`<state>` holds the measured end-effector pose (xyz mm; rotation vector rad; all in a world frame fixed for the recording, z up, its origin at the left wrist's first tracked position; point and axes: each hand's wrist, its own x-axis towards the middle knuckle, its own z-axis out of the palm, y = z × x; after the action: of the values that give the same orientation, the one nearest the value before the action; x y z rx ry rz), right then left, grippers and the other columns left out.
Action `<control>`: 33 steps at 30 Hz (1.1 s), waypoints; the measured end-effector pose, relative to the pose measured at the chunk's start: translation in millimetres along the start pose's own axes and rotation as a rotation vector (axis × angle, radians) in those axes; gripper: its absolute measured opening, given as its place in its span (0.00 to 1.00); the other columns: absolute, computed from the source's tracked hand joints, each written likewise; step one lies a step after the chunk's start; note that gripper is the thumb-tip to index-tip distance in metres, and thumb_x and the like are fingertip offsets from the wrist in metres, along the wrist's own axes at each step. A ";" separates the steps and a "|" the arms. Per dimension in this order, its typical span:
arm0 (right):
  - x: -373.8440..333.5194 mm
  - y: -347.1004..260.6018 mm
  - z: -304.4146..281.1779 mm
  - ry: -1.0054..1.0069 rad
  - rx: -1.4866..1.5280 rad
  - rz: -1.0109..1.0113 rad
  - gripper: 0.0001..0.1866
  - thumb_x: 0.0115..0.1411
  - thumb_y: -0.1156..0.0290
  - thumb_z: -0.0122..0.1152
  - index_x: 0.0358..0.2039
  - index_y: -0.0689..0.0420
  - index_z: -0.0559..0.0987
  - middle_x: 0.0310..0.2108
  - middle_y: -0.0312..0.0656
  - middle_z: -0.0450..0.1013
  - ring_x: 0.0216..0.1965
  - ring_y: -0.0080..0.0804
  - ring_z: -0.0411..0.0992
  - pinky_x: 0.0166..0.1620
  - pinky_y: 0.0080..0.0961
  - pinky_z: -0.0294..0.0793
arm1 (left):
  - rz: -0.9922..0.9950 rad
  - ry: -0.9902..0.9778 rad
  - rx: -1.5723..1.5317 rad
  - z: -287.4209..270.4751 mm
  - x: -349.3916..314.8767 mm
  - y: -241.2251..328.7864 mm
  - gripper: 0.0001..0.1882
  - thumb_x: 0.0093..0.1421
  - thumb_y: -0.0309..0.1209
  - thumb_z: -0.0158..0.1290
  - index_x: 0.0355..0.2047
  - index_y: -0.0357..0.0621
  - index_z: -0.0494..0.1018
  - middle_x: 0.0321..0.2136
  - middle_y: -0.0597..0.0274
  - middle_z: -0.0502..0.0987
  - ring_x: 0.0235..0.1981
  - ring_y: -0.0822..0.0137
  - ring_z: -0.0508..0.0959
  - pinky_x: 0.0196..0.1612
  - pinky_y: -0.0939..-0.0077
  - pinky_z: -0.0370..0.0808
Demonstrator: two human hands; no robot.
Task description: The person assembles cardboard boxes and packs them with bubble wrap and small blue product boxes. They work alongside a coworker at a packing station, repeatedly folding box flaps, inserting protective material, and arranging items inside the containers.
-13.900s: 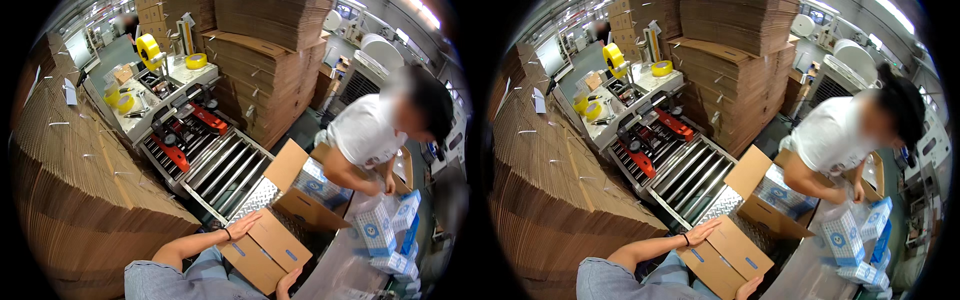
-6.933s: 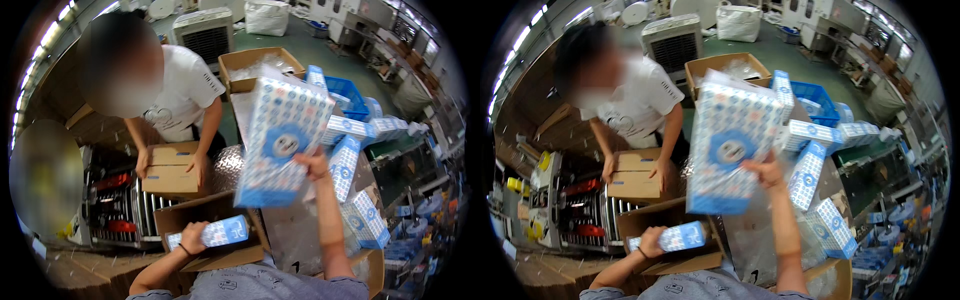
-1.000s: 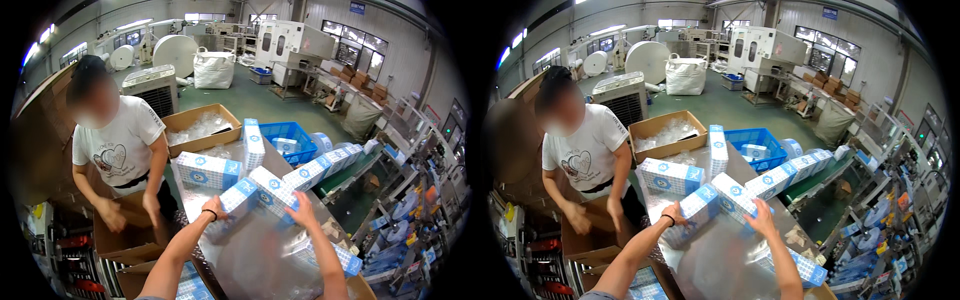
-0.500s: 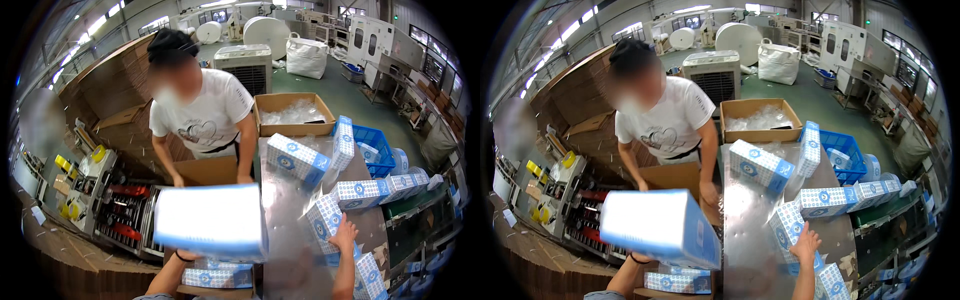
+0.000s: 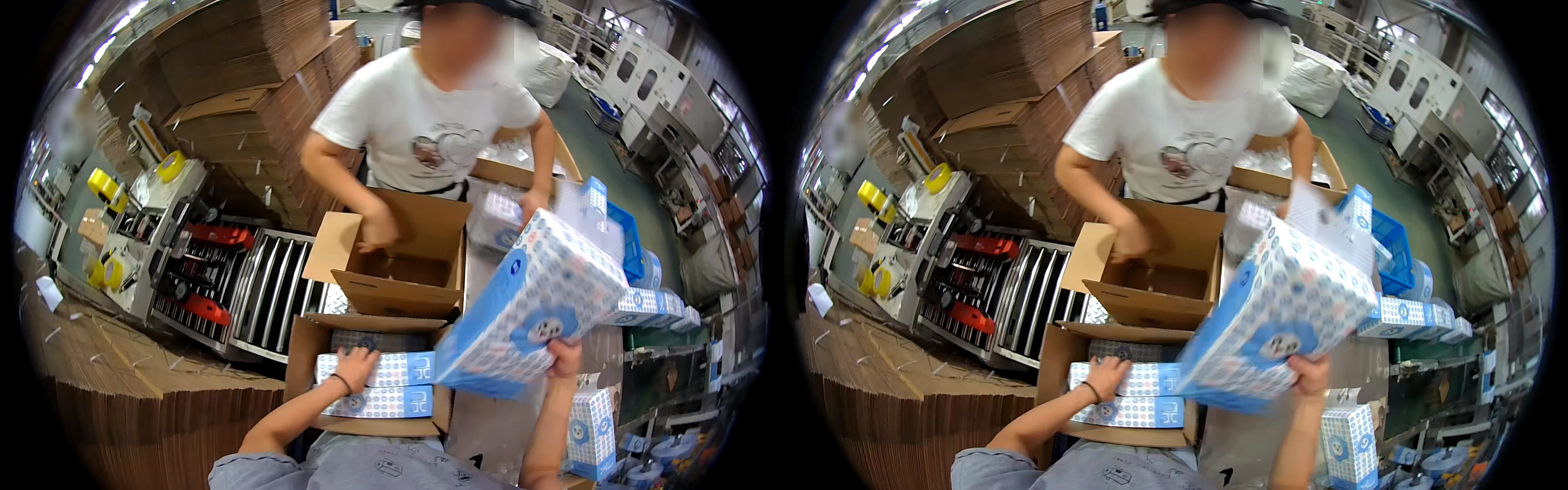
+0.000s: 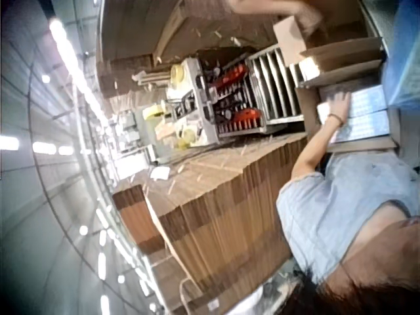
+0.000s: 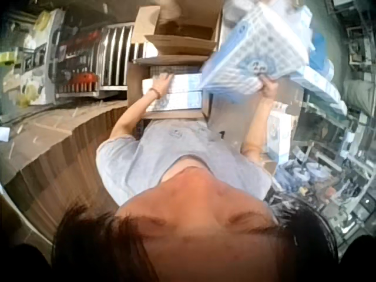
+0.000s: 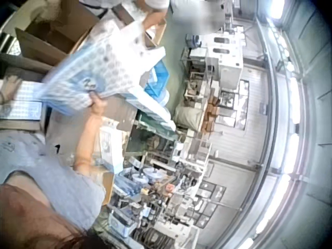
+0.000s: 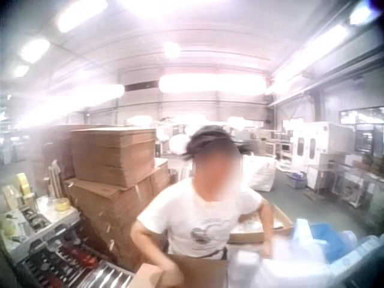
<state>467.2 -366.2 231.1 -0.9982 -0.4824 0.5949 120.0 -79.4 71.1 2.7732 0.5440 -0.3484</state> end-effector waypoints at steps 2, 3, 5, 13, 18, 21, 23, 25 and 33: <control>-17.2 36.5 42.8 -0.141 -0.016 -0.050 0.35 0.53 0.70 0.66 0.61 0.64 0.67 0.54 0.51 0.73 0.54 0.48 0.73 0.56 0.45 0.76 | 0.002 -0.198 0.099 2.8 10.9 5.1 0.43 0.50 0.33 0.63 0.66 0.48 0.58 0.54 0.54 0.66 0.57 0.52 0.67 0.57 0.16 0.55; -31.0 52.7 79.9 -0.255 0.219 0.073 0.38 0.52 0.67 0.70 0.62 0.61 0.67 0.57 0.46 0.69 0.58 0.45 0.68 0.61 0.47 0.68 | 0.000 -0.233 0.028 12.4 9.2 -11.7 0.43 0.51 0.35 0.62 0.67 0.48 0.57 0.56 0.54 0.66 0.59 0.51 0.66 0.58 0.19 0.56; -40.6 54.4 166.0 -0.501 0.074 0.143 0.43 0.50 0.66 0.74 0.66 0.54 0.66 0.57 0.42 0.67 0.58 0.44 0.65 0.61 0.47 0.63 | 0.014 -0.272 -0.054 23.8 0.5 -31.5 0.43 0.53 0.37 0.61 0.67 0.47 0.56 0.58 0.53 0.65 0.61 0.51 0.65 0.59 0.21 0.57; 4.9 279.6 201.0 -0.715 -1.577 -0.162 0.46 0.41 0.79 0.62 0.64 0.36 0.70 0.55 0.49 0.68 0.56 0.49 0.64 0.57 0.42 0.61 | 0.237 0.011 -0.205 -48.2 -57.3 -41.0 0.31 0.51 0.27 0.59 0.58 0.44 0.69 0.53 0.46 0.73 0.58 0.48 0.71 0.61 0.56 0.68; 11.3 227.6 201.0 -0.652 -1.138 0.124 0.25 0.53 0.76 0.59 0.54 0.51 0.79 0.50 0.52 0.76 0.51 0.50 0.74 0.56 0.36 0.73 | 0.169 0.706 -0.468 -105.6 -116.8 -100.5 0.21 0.48 0.13 0.49 0.44 0.36 0.75 0.43 0.50 0.79 0.49 0.50 0.78 0.53 0.61 0.76; -30.5 150.8 178.0 0.171 -1.211 -0.084 0.16 0.62 0.71 0.57 0.51 0.58 0.79 0.45 0.44 0.79 0.47 0.37 0.76 0.54 0.36 0.73 | 0.153 0.504 -0.382 -71.5 -144.9 -119.9 0.27 0.57 0.21 0.50 0.59 0.31 0.66 0.58 0.43 0.69 0.63 0.46 0.67 0.64 0.57 0.66; -52.4 138.7 156.2 0.175 -1.106 0.188 0.18 0.64 0.68 0.55 0.52 0.59 0.78 0.45 0.45 0.79 0.48 0.38 0.76 0.55 0.38 0.73 | 0.163 0.218 -0.371 -62.5 -129.4 -99.3 0.35 0.67 0.36 0.45 0.69 0.29 0.49 0.70 0.42 0.52 0.72 0.48 0.52 0.72 0.55 0.48; -97.0 173.8 126.7 -0.013 -1.082 0.327 0.21 0.68 0.63 0.50 0.56 0.61 0.75 0.48 0.46 0.77 0.52 0.41 0.74 0.58 0.39 0.70 | 0.280 0.163 -0.213 -25.6 -72.3 -78.0 0.37 0.70 0.47 0.40 0.69 0.33 0.50 0.71 0.46 0.49 0.73 0.51 0.48 0.73 0.56 0.44; -10.6 164.2 193.8 -0.509 -1.365 -0.383 0.31 0.51 0.86 0.57 0.59 0.60 0.72 0.59 0.50 0.70 0.62 0.53 0.66 0.62 0.41 0.67 | 0.623 0.174 -0.115 19.6 11.4 -34.7 0.35 0.71 0.49 0.38 0.70 0.40 0.51 0.72 0.52 0.51 0.73 0.57 0.48 0.73 0.56 0.44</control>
<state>298.9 -184.0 175.0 -1.9627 -1.6087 0.0808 112.9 -51.4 41.4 2.6960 -0.2677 0.0652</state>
